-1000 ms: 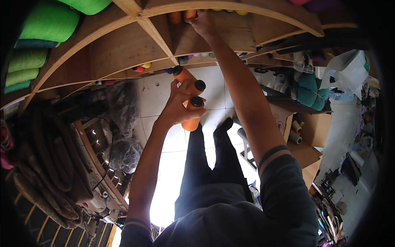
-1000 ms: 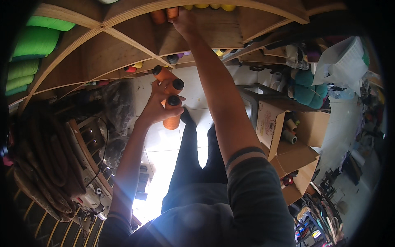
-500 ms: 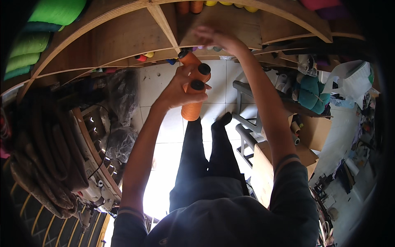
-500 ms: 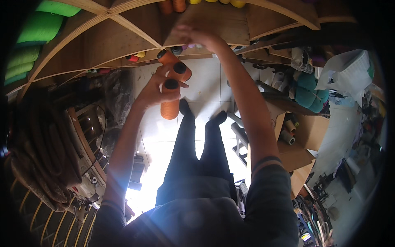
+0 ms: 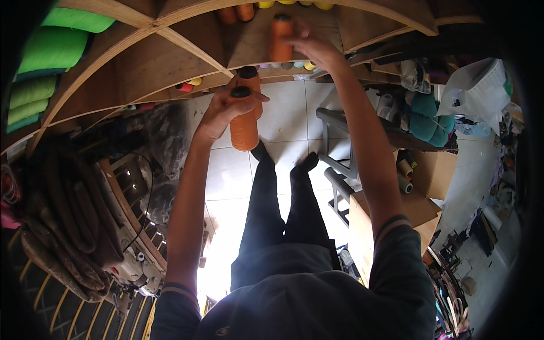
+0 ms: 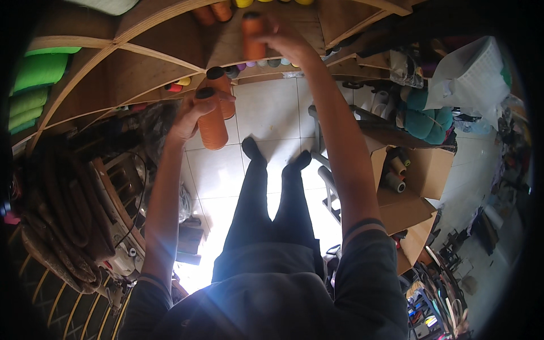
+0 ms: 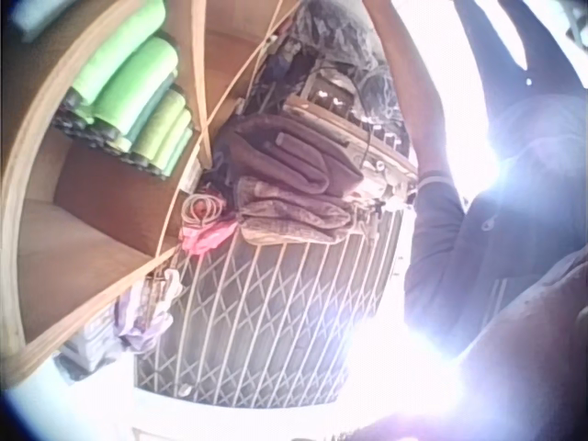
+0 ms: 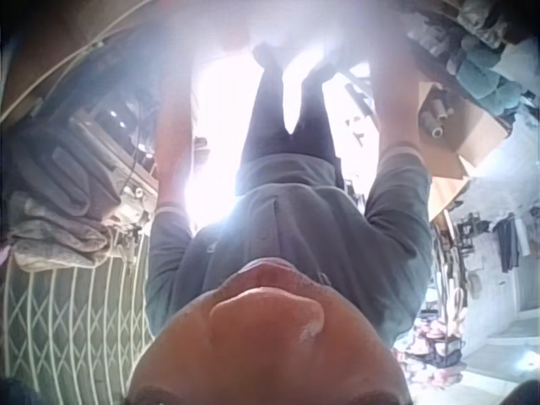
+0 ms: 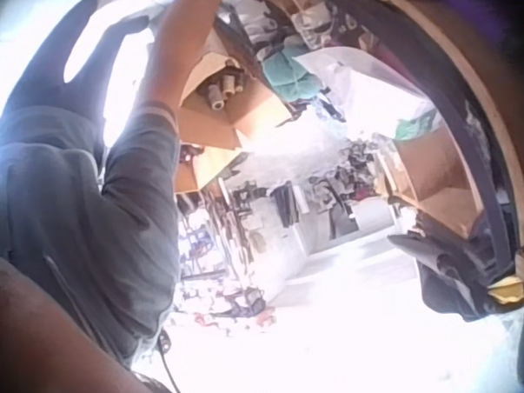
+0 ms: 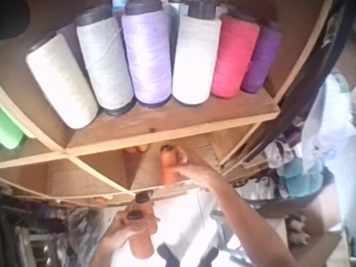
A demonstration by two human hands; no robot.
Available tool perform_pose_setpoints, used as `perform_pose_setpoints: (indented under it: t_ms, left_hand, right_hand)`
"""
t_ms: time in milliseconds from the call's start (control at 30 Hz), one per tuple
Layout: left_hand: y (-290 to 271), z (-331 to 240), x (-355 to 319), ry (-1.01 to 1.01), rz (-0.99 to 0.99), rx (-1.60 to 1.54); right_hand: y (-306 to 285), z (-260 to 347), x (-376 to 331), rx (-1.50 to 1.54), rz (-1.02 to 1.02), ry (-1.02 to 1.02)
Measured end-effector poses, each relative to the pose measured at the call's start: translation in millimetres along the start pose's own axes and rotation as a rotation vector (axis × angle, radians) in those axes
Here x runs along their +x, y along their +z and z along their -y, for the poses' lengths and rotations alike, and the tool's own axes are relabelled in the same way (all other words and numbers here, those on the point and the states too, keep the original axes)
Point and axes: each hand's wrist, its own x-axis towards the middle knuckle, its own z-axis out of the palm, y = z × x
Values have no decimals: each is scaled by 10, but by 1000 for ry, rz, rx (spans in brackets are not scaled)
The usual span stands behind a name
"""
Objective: The person sorts colorful thread spools from cardboard boxes and places them onto a wooden shelf. They pick up spools of various colors, including yellow, orange, and black, and arrange them in rows on the shelf compartments.
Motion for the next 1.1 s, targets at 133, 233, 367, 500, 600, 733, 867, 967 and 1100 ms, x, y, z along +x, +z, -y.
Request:
perform_pose_setpoints:
  t_ms: [133,233,367,500,600,733,867,967,1100]
  left_hand:
    - [58,128,-20,-42,19,17]
    - [83,165,-36,-70,32,17]
    - [125,131,-41,-58,28,-12]
    - [49,139,-52,-69,42,4]
    - [0,161,-61,-36,34,6]
    - [-30,145,-67,-22,29,-11]
    - [-61,196,-39,35,66,-5]
    - [-67,282,-45,168,-25,-100]
    - [-13,156,31,136,-110,-205]
  right_hand:
    - [-27,-124,494,-109,-249,-438]
    - [23,-162,782,-299,-327,-452]
    - [67,-234,994,-433,-364,-432]
    - [102,-320,1099,-500,-362,-418]
    - [112,-377,1134,-529,-356,-414]
    - [113,-453,1127,-551,-350,-402]
    - [37,-519,975,-517,-349,-405]
    - [264,-358,408,-416,-321,-311]
    - [337,-341,-299,-21,375,100]
